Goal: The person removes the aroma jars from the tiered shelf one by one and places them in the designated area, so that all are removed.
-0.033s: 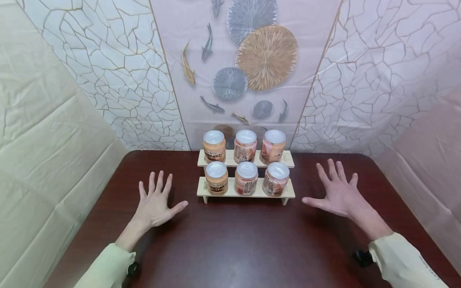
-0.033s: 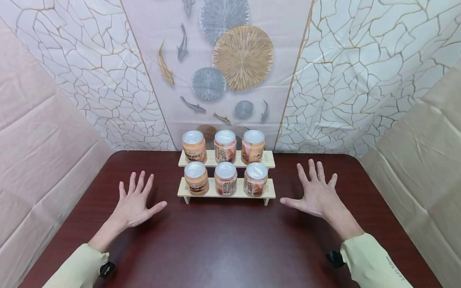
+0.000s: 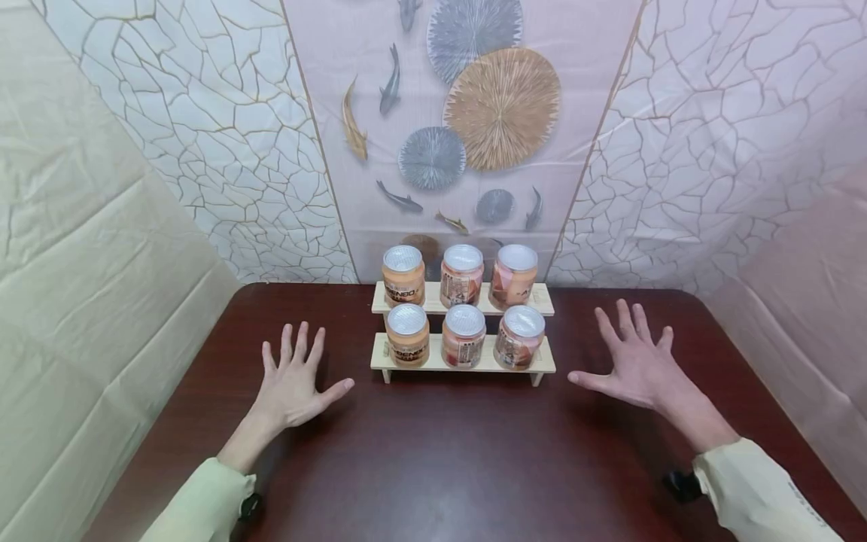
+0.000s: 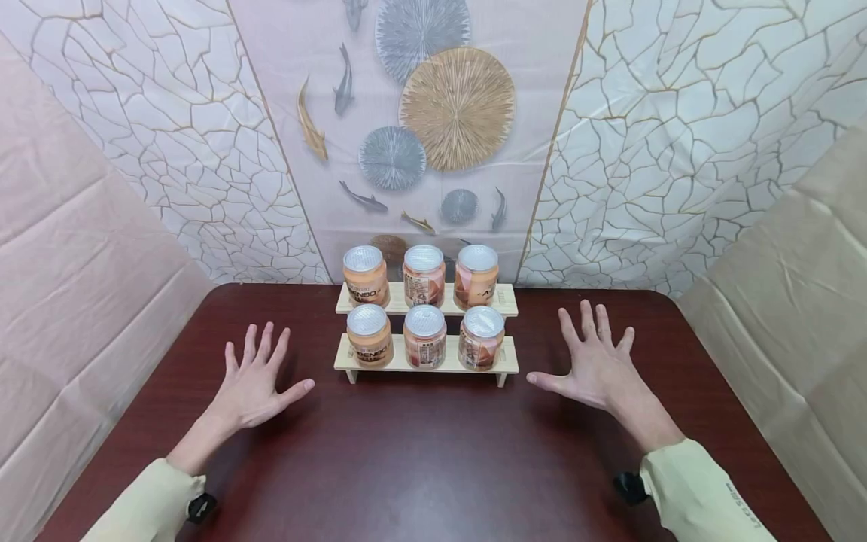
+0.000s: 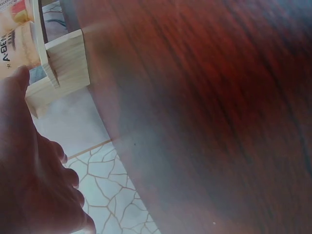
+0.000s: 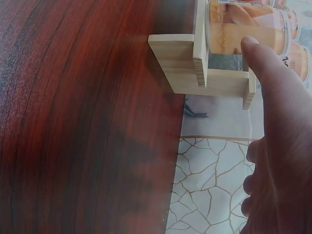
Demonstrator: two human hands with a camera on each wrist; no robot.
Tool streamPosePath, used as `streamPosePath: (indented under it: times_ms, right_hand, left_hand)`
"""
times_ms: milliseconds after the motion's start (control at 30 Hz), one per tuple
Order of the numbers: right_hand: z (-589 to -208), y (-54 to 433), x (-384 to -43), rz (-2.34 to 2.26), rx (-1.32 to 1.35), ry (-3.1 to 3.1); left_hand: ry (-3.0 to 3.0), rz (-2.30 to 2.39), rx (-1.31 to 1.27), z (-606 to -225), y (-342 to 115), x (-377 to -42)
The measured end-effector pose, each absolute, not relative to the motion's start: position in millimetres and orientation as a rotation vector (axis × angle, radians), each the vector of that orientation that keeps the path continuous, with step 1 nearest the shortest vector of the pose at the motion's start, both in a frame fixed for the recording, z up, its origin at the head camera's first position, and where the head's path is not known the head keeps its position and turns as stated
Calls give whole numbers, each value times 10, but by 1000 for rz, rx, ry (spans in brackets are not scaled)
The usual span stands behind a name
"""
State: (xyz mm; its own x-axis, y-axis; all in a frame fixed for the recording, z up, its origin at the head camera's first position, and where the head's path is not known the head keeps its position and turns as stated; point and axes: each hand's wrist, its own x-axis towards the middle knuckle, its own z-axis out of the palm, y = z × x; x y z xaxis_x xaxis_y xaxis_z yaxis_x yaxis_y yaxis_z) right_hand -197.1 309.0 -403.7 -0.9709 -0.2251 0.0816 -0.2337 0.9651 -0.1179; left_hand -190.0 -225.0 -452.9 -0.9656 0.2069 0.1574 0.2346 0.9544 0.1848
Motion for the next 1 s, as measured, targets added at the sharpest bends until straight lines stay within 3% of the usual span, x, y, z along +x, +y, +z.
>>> streamPosePath:
  times_ms: [333, 600, 1000]
  right_hand:
    - [-3985, 3062, -2017, 204, 508, -2841]
    - [-3875, 2906, -2066, 379, 598, -2620]
    - [-3830, 2720, -2167, 541, 738, -2482]
  left_hand:
    - [-2948, -497, -366, -4536, -2200, -1977]
    - [-2756, -789, -574, -4617, -1965, -2077]
    - [-2641, -857, -731, -4756, -1709, -2147]
